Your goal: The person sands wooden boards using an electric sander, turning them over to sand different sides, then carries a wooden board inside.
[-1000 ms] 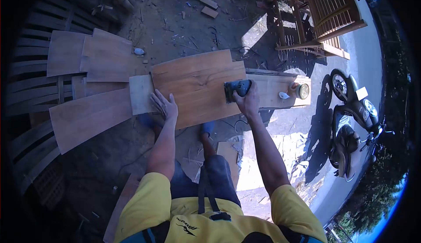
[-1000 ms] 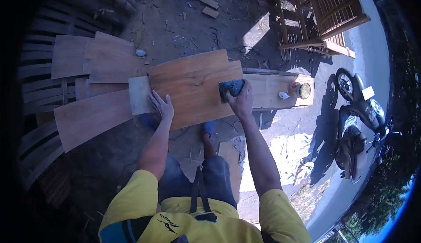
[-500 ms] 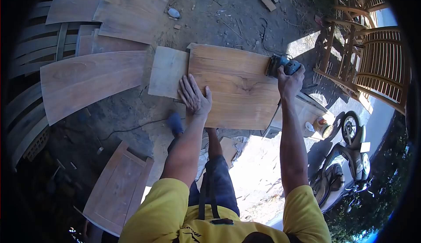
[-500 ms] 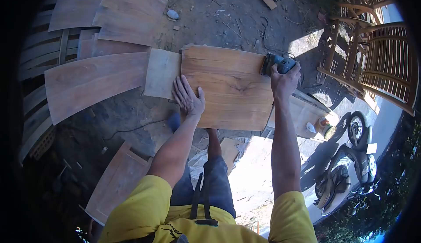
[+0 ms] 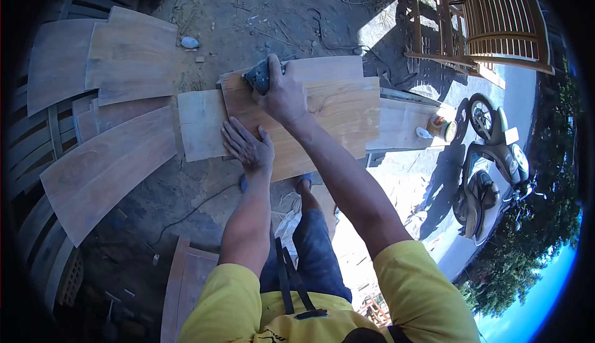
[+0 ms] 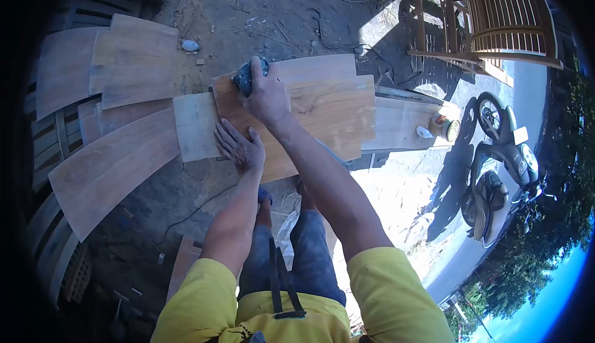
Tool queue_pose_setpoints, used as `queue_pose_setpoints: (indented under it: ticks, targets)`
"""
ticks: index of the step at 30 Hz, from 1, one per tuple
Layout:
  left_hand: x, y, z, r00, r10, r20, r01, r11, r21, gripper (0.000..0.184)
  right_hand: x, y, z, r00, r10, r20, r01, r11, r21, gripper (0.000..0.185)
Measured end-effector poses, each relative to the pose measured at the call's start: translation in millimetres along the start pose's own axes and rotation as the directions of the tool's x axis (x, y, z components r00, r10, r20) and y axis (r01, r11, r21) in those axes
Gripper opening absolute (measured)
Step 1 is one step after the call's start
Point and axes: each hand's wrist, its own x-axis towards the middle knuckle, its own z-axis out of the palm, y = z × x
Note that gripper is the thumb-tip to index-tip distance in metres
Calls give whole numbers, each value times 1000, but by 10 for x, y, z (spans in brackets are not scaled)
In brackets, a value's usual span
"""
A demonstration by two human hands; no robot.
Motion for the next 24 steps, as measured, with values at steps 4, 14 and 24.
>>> queue_pose_setpoints:
  ticks: [4, 14, 24]
  targets:
    - [11, 27, 16, 999, -16, -29, 17, 1000, 17, 91, 115, 352, -225, 992, 95, -85, -97, 995, -11, 88]
    - [14, 23, 63, 994, -22, -110, 26, 999, 34, 91, 408, 2156, -1220, 869, 289, -402, -405, 882, -240, 83]
    - [17, 36, 47, 993, -39, -115, 36, 999, -26, 92, 254, 738, -362, 962, 59, -267, -96, 987, -128, 86]
